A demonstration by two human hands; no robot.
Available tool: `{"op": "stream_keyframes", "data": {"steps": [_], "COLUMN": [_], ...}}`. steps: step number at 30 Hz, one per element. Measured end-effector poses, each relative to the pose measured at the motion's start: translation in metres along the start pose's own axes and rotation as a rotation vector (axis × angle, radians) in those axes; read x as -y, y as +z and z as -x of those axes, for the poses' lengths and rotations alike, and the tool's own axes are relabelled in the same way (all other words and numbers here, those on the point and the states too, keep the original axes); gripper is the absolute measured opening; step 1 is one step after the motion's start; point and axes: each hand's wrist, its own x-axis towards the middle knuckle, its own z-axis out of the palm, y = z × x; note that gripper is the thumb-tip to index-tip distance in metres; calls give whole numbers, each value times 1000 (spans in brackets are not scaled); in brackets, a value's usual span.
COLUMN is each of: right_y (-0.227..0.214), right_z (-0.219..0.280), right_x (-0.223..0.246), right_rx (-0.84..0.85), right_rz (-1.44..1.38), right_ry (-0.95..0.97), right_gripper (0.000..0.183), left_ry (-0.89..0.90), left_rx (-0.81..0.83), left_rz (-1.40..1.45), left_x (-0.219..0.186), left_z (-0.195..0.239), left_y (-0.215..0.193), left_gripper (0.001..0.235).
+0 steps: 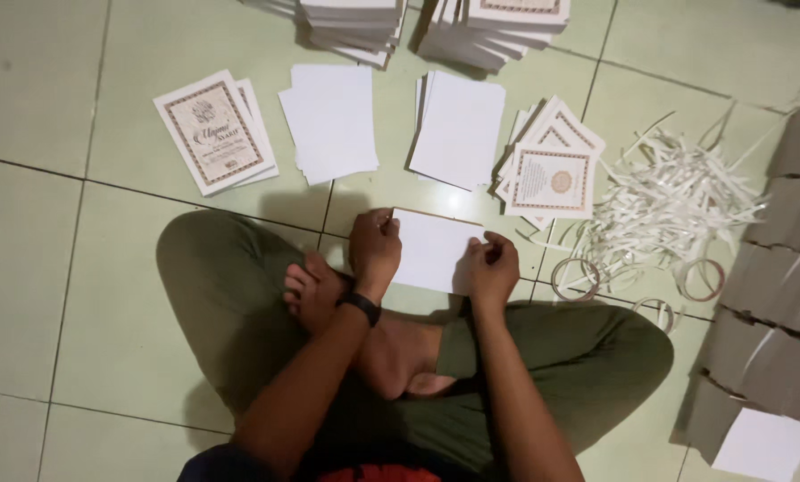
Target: The person sits on the floor and assembles small books by placing a cover over a stack of pages, folding the cover edges, and securing them with tape. The person repeatedly picks up covers and pages, aligns them, folds the cover, and applies tape to the spine.
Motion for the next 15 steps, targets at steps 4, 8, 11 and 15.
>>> {"op": "stream_keyframes", "data": {"steps": [4, 8, 11, 15], "right_y": [13, 30, 38, 43], "right_z": [-5, 18, 22, 10], "right_x": [25, 79, 84, 69], "right_rx": [53, 63, 10, 5], "right_rz": [161, 366, 319, 317], "right_ry": [-15, 167, 236, 236], "right_gripper": [68, 92, 79, 77], "left_ry": [-1, -36, -4, -77], "left_rx": [64, 7, -9, 59], "left_rz": [-107, -149, -110, -49], "left_x": [-14, -48, -55, -43], "left_z": [-2, 20, 26, 6], "left_y": [2, -6, -16, -16], "left_gripper": [43, 61, 54, 53]}}
